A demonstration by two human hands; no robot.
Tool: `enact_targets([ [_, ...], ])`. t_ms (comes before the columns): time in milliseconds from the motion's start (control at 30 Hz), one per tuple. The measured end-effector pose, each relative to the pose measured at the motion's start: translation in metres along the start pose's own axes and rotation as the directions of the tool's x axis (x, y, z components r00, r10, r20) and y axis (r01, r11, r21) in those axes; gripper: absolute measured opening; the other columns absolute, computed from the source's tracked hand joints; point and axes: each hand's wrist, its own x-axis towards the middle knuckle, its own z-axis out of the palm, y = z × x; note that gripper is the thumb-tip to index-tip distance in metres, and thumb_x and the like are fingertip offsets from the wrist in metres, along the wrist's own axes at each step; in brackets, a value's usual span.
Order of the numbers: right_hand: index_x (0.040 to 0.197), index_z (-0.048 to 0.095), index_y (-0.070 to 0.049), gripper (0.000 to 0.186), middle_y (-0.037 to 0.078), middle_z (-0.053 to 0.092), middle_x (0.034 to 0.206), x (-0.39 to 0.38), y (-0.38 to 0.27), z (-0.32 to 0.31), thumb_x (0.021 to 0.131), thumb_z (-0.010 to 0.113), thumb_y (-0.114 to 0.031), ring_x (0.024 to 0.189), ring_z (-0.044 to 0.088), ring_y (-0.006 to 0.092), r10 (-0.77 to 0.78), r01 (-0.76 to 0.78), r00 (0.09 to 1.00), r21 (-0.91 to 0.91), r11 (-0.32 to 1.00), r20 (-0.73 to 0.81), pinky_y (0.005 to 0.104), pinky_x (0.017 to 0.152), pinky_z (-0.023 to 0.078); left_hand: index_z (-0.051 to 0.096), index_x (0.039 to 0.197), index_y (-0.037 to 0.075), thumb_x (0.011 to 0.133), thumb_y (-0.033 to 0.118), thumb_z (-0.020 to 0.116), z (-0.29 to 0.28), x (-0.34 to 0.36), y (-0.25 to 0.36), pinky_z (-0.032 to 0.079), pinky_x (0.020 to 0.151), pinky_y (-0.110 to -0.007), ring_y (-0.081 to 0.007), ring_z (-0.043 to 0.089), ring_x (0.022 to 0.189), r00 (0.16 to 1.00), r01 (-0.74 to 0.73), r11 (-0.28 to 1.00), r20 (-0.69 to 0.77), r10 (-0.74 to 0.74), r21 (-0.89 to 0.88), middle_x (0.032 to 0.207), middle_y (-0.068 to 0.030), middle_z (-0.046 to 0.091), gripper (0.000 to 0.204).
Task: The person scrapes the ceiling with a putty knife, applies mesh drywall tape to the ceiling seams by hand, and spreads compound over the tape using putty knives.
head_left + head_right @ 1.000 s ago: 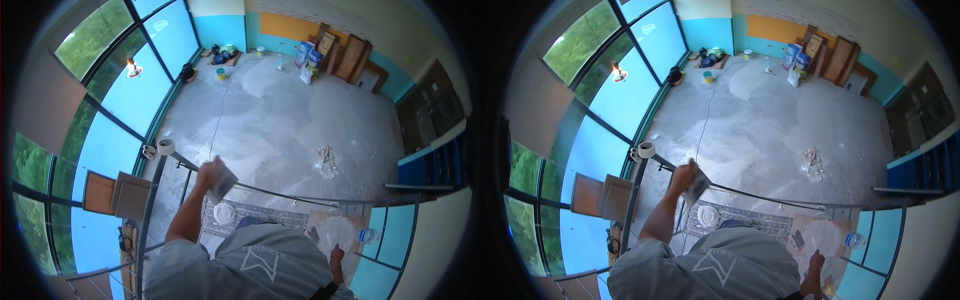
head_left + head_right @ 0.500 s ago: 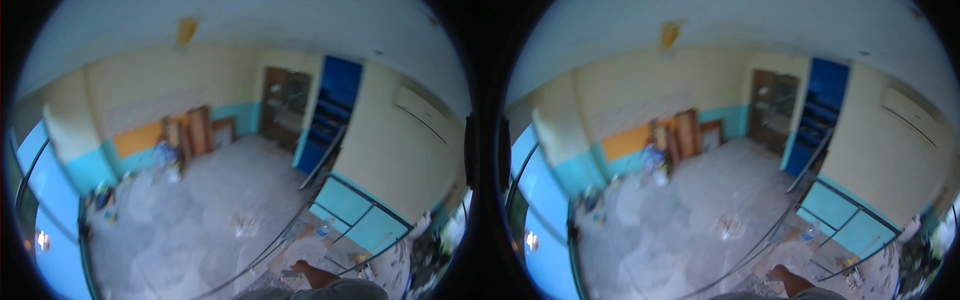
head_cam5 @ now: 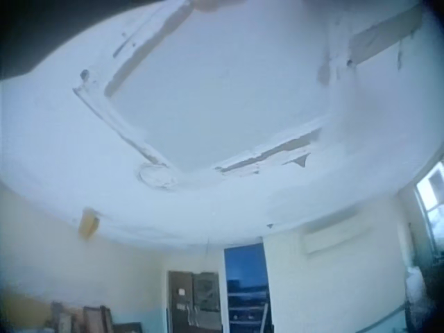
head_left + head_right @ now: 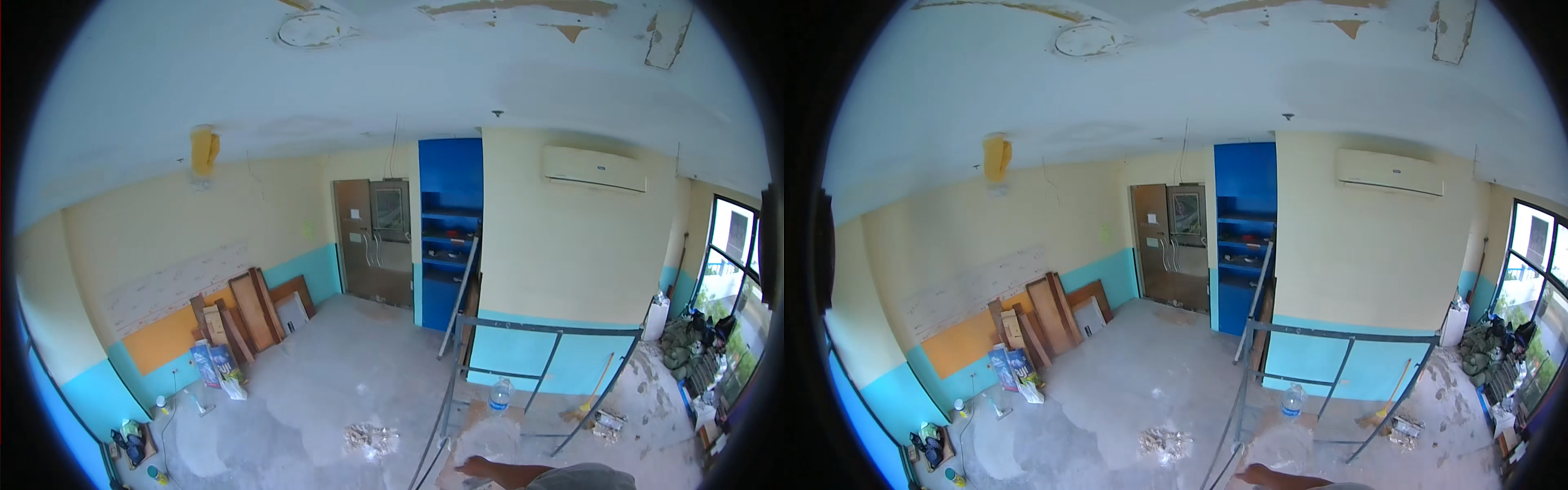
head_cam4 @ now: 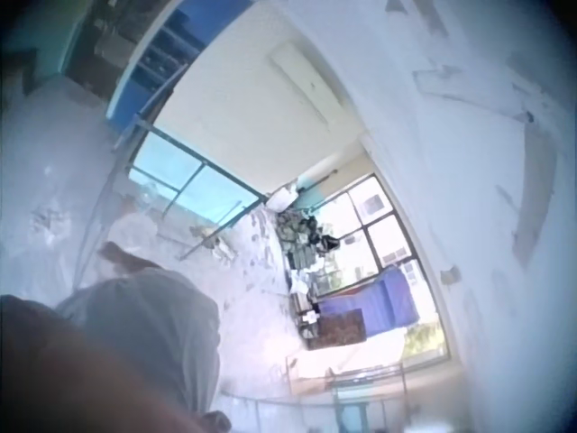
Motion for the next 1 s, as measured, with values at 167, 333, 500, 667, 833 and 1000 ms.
enact_targets([
  [167, 0.111, 0.065, -0.013, 0.048, 0.013, 0.059, 0.115, -0.048, -0.163, -0.195, 0.094, 0.041, -0.052, 0.109, 0.054, 0.0299, -0.342, 0.424, 0.893, 0.291, 0.858, -0.292, 0.0409, 0.096, 0.041, 0.052, 0.123, 0.005, 0.089, 0.016, 0.047, 0.072, 0.046, 0.059, 0.046, 0.088, -0.040, -0.0299, 0.055, 0.100, 0.845, -0.502, 0.864, 0.198, 0.497, -0.030, 0.118, -0.0168, 0.058, 0.036],
  [333, 0.140, 0.033, 0.002, 0.084, 0.020, 0.039, 0.143, -0.165, -0.247, -0.370, 0.078, 0.073, -0.039, 0.132, 0.039, 0.0297, -0.189, 0.501, 0.852, 0.658, 0.561, -0.488, 0.0387, 0.109, 0.034, 0.050, 0.113, 0.001, 0.089, 0.021, 0.053, 0.166, 0.038, 0.264, 0.048, 0.077, -0.046, -0.0441, 0.060, 0.092, 0.473, -0.810, 0.538, 0.280, 0.835, -0.236, 0.096, -0.0256, 0.062, 0.031],
  [500, 0.142, 0.028, 0.004, 0.098, 0.024, 0.040, 0.139, -0.209, -0.215, -0.407, 0.067, 0.083, -0.029, 0.131, 0.041, 0.0303, -0.211, 0.608, 0.755, 0.540, 0.582, -0.621, 0.0388, 0.108, 0.035, 0.047, 0.118, 0.000, 0.089, 0.021, 0.056, 0.189, -0.029, 0.380, 0.050, 0.073, -0.043, -0.0405, 0.064, 0.083, 0.329, -0.703, 0.564, 0.504, 0.798, -0.433, 0.093, -0.0226, 0.065, 0.036],
  [667, 0.139, 0.034, 0.005, 0.088, 0.023, 0.050, 0.127, -0.244, -0.156, -0.413, 0.073, 0.077, -0.034, 0.119, 0.051, 0.0291, -0.022, 0.580, 0.726, 0.594, 0.558, -0.688, 0.0383, 0.102, 0.041, 0.046, 0.122, 0.001, 0.089, 0.022, 0.057, 0.226, -0.060, 0.434, 0.050, 0.072, -0.041, -0.0379, 0.065, 0.081, 0.142, -0.710, 0.458, 0.528, 0.837, -0.535, 0.091, -0.0225, 0.066, 0.041],
  [833, 0.138, 0.036, 0.005, 0.075, 0.020, 0.055, 0.119, -0.238, -0.088, -0.406, 0.085, 0.067, -0.039, 0.113, 0.055, 0.0278, 0.103, 0.589, 0.731, 0.700, 0.404, -0.674, 0.0384, 0.097, 0.045, 0.048, 0.120, -0.002, 0.089, 0.016, 0.055, 0.255, -0.088, 0.489, 0.050, 0.076, -0.036, -0.0312, 0.066, 0.083, 0.037, -0.764, 0.425, 0.625, 0.780, -0.486, 0.092, -0.0216, 0.066, 0.036],
  [1000, 0.130, 0.045, 0.005, 0.048, 0.019, 0.055, 0.120, -0.249, -0.050, -0.417, 0.096, 0.053, -0.029, 0.114, 0.054, 0.0259, 0.184, 0.535, 0.845, 0.809, -0.246, -0.503, 0.0400, 0.098, 0.045, 0.051, 0.120, 0.002, 0.088, 0.022, 0.056, 0.292, -0.088, 0.523, 0.049, 0.078, -0.040, -0.0370, 0.065, 0.088, -0.139, -0.714, 0.339, 0.598, 0.789, -0.613, 0.094, -0.0236, 0.065, 0.038],
])
